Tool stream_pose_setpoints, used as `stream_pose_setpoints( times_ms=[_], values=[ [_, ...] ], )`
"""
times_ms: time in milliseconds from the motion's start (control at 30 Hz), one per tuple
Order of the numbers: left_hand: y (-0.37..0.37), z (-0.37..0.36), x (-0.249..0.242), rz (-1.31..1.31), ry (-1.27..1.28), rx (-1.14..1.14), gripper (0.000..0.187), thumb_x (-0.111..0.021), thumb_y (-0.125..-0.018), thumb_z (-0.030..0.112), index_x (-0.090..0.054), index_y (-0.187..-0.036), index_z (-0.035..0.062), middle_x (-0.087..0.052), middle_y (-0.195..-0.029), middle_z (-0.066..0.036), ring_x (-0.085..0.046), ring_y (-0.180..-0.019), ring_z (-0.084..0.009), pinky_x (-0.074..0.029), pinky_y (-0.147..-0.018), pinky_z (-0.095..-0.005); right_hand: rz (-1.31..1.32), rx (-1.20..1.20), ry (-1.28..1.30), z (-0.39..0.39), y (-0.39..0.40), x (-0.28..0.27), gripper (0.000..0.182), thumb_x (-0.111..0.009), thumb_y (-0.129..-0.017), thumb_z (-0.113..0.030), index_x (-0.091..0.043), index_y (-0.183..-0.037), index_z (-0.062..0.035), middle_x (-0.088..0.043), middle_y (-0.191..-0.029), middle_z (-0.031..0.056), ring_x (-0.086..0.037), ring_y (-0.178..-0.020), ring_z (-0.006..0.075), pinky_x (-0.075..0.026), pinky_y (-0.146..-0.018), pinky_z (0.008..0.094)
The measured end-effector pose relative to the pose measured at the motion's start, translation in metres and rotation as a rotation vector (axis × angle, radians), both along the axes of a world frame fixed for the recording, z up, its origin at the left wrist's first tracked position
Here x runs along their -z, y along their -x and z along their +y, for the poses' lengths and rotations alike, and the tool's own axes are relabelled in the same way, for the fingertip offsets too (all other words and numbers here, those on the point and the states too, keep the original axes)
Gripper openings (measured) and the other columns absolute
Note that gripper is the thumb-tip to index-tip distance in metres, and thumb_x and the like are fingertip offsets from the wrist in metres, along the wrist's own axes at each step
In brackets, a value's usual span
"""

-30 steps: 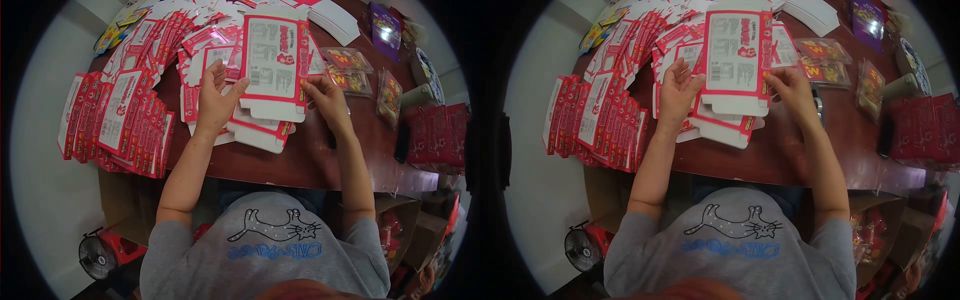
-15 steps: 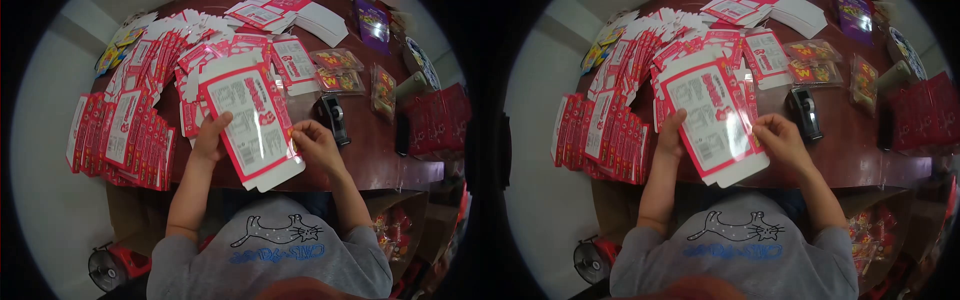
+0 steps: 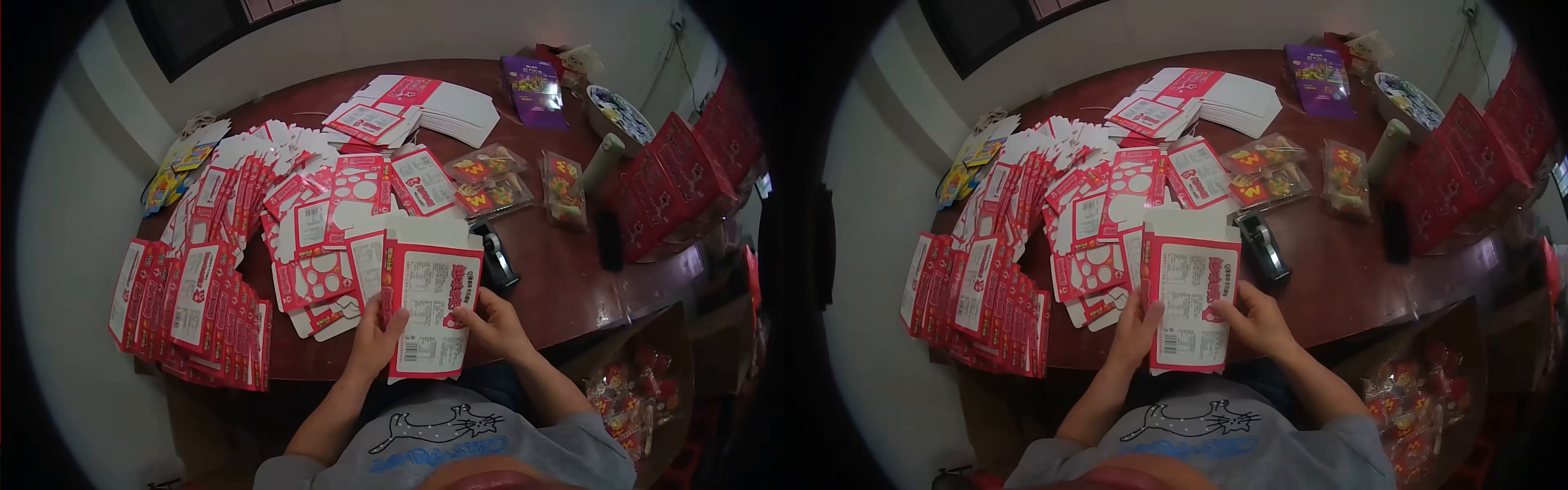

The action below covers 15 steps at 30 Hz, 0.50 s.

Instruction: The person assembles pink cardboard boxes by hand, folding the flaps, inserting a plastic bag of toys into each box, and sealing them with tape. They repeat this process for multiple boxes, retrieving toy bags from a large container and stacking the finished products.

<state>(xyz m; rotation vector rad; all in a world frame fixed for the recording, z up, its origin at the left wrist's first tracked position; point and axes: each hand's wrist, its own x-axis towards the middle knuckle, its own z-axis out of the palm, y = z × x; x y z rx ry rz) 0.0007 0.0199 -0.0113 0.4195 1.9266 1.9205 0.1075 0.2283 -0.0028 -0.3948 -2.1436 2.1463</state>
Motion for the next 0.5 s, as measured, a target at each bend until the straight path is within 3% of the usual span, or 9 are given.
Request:
stream_pose_setpoints(
  times_ms=[67, 133, 200, 300, 333, 400, 500],
  values=[
    [-0.03, -0.012, 0.021, -0.304, -0.16, 0.192, 0.045, -0.063, -0.102, 0.023, -0.05, -0.136, -0.0029, -0.063, -0.125, -0.012, -0.064, -0.106, -0.016, -0.054, -0.09, -0.0295, 0.001, 0.017, 0.022, 0.007, -0.011, -0.001, 0.042, -0.071, -0.095, -0.015, -0.056, -0.131, 0.0028, -0.07, -0.111, 0.0099, -0.068, -0.098, 0.0129, -0.055, -0.087, 0.027],
    [-0.057, -0.011, 0.013, -0.377, -0.154, 0.167, 0.043, -0.056, -0.106, 0.026, -0.049, -0.137, -0.0027, -0.063, -0.126, -0.012, -0.062, -0.11, -0.0157, -0.052, -0.095, -0.0297, 0.184, 0.145, 0.05, 0.005, -0.006, 0.013, 0.05, -0.07, -0.096, -0.013, -0.05, -0.139, 0.0, -0.068, -0.116, 0.0117, -0.066, -0.103, 0.0133, -0.055, -0.086, 0.0283],
    [-0.073, -0.016, 0.027, -0.679, -0.269, 0.196, 0.046, -0.053, -0.107, 0.028, -0.047, -0.14, -0.0025, -0.062, -0.128, -0.011, -0.06, -0.115, -0.0152, -0.048, -0.101, -0.0306, 0.238, 0.239, 0.121, 0.003, 0.004, 0.006, 0.055, -0.07, -0.096, -0.012, -0.046, -0.144, -0.0039, -0.066, -0.119, 0.0115, -0.065, -0.105, 0.0136, -0.055, -0.086, 0.0294],
    [-0.077, -0.026, 0.029, -0.499, -0.155, 0.279, 0.053, -0.051, -0.107, 0.027, -0.035, -0.149, -0.0005, -0.059, -0.131, -0.013, -0.062, -0.114, -0.0164, -0.052, -0.098, -0.0321, 0.154, 0.148, 0.124, 0.01, 0.004, -0.001, 0.051, -0.071, -0.096, -0.014, -0.05, -0.141, -0.0057, -0.067, -0.116, 0.0102, -0.065, -0.102, 0.013, -0.055, -0.087, 0.0291],
    [-0.067, -0.025, 0.037, -0.193, -0.172, 0.195, 0.058, -0.055, -0.106, 0.023, -0.029, -0.152, 0.0002, -0.059, -0.13, -0.014, -0.062, -0.115, -0.0187, -0.054, -0.096, -0.0336, 0.133, 0.079, 0.064, 0.014, 0.001, -0.001, 0.049, -0.07, -0.096, -0.015, -0.05, -0.14, -0.0057, -0.066, -0.116, 0.01, -0.065, -0.101, 0.0127, -0.054, -0.086, 0.0288],
    [-0.045, -0.027, 0.032, 0.071, -0.176, 0.126, 0.069, -0.061, -0.101, 0.016, -0.019, -0.155, 0.0031, -0.059, -0.128, -0.017, -0.063, -0.115, -0.0231, -0.057, -0.092, -0.0365, 0.094, -0.016, 0.019, 0.011, -0.007, 0.0, 0.039, -0.068, -0.098, -0.018, -0.054, -0.132, -0.0056, -0.067, -0.114, 0.0089, -0.064, -0.102, 0.0119, -0.054, -0.086, 0.0282],
    [-0.011, -0.021, 0.006, 0.052, -0.128, 0.209, 0.074, -0.065, -0.098, 0.011, -0.019, -0.156, 0.0069, -0.061, -0.124, -0.017, -0.065, -0.114, -0.025, -0.06, -0.088, -0.038, 0.067, -0.104, 0.137, 0.007, -0.005, -0.003, 0.034, -0.067, -0.099, -0.019, -0.056, -0.128, -0.0051, -0.066, -0.114, 0.0081, -0.064, -0.104, 0.0126, -0.054, -0.087, 0.0295]
  ],
)
